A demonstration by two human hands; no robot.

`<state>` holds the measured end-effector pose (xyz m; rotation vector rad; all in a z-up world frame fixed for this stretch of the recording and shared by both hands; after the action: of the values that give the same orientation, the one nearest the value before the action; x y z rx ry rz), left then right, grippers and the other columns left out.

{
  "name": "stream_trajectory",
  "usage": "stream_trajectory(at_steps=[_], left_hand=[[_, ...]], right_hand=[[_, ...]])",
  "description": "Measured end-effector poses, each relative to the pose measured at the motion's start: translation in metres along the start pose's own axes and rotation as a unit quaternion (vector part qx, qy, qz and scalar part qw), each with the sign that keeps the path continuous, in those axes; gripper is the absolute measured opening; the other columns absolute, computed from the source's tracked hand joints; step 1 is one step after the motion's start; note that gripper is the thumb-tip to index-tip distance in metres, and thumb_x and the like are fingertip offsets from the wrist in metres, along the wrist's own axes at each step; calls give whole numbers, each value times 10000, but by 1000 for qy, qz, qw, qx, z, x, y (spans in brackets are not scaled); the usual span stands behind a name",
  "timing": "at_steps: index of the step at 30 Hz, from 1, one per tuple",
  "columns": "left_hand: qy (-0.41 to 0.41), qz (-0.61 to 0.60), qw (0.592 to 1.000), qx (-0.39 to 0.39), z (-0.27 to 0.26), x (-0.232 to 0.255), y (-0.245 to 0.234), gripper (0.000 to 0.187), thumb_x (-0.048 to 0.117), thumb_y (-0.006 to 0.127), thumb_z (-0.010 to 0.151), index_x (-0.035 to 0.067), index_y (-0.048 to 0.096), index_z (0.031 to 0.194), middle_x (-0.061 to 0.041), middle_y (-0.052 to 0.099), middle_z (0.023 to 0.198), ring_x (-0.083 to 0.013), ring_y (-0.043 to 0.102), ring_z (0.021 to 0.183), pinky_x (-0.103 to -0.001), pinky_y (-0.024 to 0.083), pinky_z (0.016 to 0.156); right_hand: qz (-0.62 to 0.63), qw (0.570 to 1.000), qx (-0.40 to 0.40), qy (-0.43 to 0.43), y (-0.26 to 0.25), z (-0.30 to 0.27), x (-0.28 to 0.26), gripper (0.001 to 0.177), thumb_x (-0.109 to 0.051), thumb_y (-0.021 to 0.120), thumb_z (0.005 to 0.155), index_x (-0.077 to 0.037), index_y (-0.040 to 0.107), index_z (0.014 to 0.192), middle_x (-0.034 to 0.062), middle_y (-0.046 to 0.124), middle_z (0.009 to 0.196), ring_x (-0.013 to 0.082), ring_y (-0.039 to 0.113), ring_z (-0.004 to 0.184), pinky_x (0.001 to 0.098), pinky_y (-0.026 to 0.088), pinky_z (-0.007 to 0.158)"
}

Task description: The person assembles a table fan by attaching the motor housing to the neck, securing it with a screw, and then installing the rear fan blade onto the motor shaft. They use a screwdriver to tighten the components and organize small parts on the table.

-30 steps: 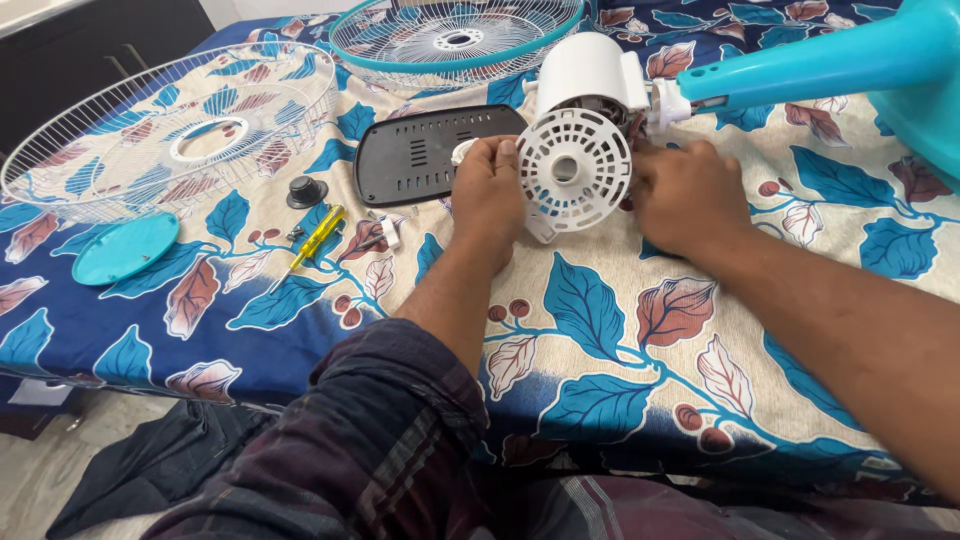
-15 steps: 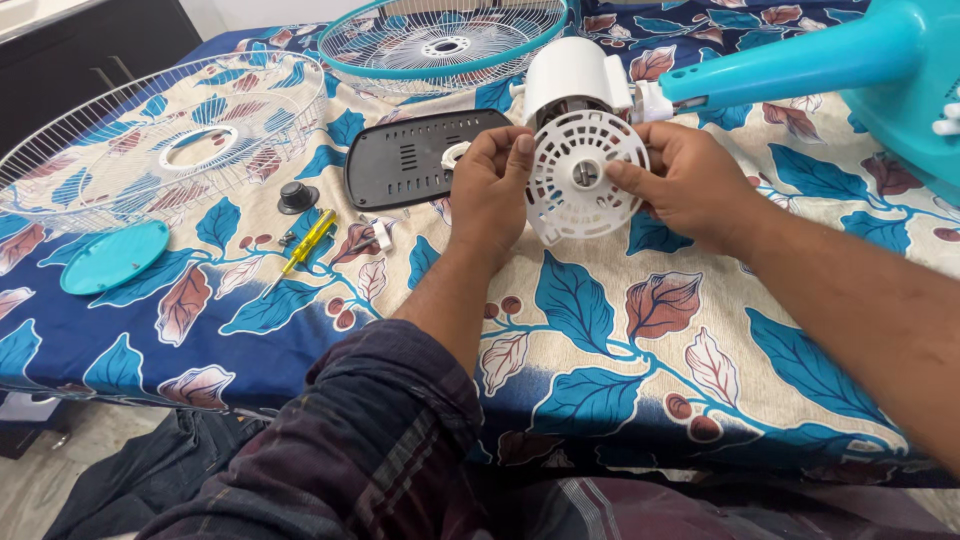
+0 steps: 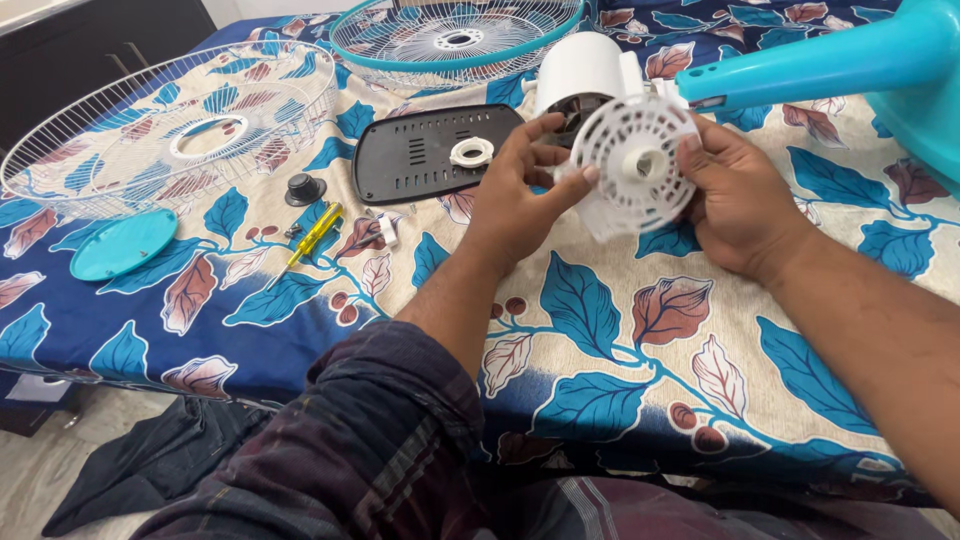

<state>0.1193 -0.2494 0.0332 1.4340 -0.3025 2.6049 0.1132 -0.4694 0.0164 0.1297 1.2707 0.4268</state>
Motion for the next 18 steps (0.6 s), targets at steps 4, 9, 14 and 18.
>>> stream_trajectory(at_steps=[4, 9, 14, 18], left_hand=[[-76, -60, 993, -73, -2, -5, 12, 471, 166, 746, 913, -16, 622, 1329, -48, 764, 941, -96, 717, 780, -242, 554, 645], [-110, -120, 986, -25, 3, -9, 8, 346, 180, 723, 957, -30, 611, 1208, -95, 738, 888, -147, 666, 660, -252, 472, 536], [-102, -45, 993, -50, 1, -12, 11, 512, 131, 768, 805, 24, 508, 1232, -74, 739, 1008, -140, 762, 844, -270, 601, 602], [-13, -11, 1000, -6, 0, -9, 7, 549, 132, 807, 834, 21, 536, 1299, -86, 724, 1067, -135, 716, 928, -265, 594, 796]], right_hand=[[-54, 995, -79, 10, 9, -2, 1, 499, -253, 572, 1051, -14, 523, 1485, 82, 678, 1309, 159, 657, 1144, 341, 529, 1036], [1, 995, -96, 9, 7, -5, -1, 435, -342, 616, 1024, -47, 600, 1343, 77, 697, 1270, 154, 688, 1132, 312, 544, 1011], [-190, 979, -75, -2, -1, -5, 3, 289, -86, 675, 958, -38, 624, 1238, 62, 702, 1095, 120, 646, 877, 266, 509, 759], [-99, 991, -84, -8, -2, -4, 3, 355, 15, 637, 920, -37, 623, 1271, 33, 699, 1081, 81, 616, 831, 243, 491, 714]])
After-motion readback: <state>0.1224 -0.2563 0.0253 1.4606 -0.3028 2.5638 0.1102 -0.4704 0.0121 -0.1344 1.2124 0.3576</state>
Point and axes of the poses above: each hand's wrist, its own z-axis towards the middle knuckle, its own y-axis out of the palm, x = y × z, the point moved 6 cm from there along z, towards the middle knuckle
